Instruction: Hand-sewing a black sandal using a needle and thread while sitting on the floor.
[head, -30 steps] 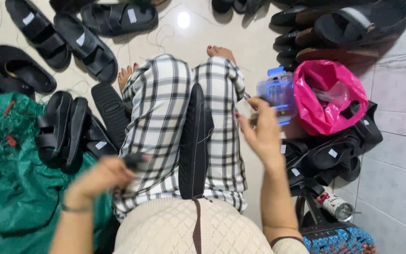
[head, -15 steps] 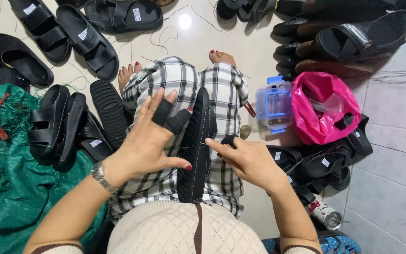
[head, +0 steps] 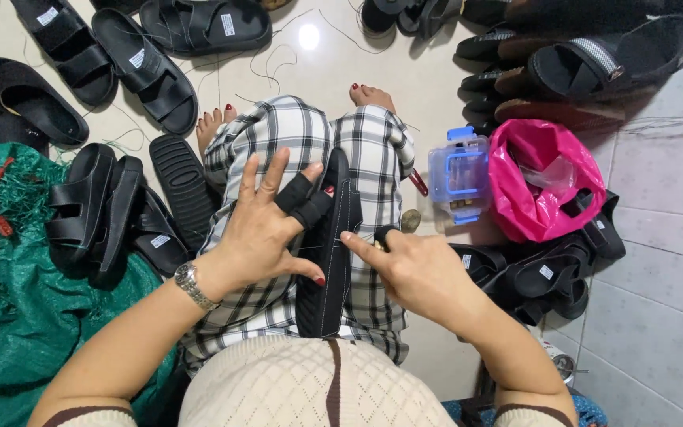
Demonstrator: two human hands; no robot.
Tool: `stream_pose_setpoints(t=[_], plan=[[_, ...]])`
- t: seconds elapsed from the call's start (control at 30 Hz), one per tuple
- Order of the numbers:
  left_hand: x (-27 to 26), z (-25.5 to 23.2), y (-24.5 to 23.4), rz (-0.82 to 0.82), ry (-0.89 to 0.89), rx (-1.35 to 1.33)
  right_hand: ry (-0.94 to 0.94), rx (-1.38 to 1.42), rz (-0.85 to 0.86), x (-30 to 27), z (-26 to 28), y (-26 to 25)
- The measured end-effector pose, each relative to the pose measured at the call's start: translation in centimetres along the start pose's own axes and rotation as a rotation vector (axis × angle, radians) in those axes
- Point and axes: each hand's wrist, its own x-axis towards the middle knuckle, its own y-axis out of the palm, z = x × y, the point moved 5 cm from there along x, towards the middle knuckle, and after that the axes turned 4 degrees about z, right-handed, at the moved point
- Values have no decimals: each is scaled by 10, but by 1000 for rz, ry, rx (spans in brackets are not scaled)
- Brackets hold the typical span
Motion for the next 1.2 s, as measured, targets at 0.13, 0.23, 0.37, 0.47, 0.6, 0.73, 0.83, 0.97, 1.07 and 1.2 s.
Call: stream_pose_setpoints(t=[0.13,0.23,0.37,0.47,0.6,0.73,0.83,0.97,1.07,1.2], plan=[[0,5,4,-50,16,7,-5,78,7,6,-3,16],[-2,7,7,-76,22,3,7,136,-8,14,3,12],[-1,8,5,-114,27,0,43,251,-3,26,6,1],[-2,8,5,-145,33,2,72,347,2,32,2,2],[-18,6,6,-167,-15,-21,114,516,-32,27,-2,-2],[-45,-15,-27,-391,-104,-134,115,119,-60,14,8,15],[-58,-14,-22,-207,-411,-1015,109,21,-68,13,14,24],[-52,-22,-1,-81,-592,-1632,79,14,-73,16,13,17],[-46,-20,12,-67,-791,-1467,34,32,-88,17,11,16],[-48,-28,14,-57,-739,-1052,3,20,-131,17,9,18]])
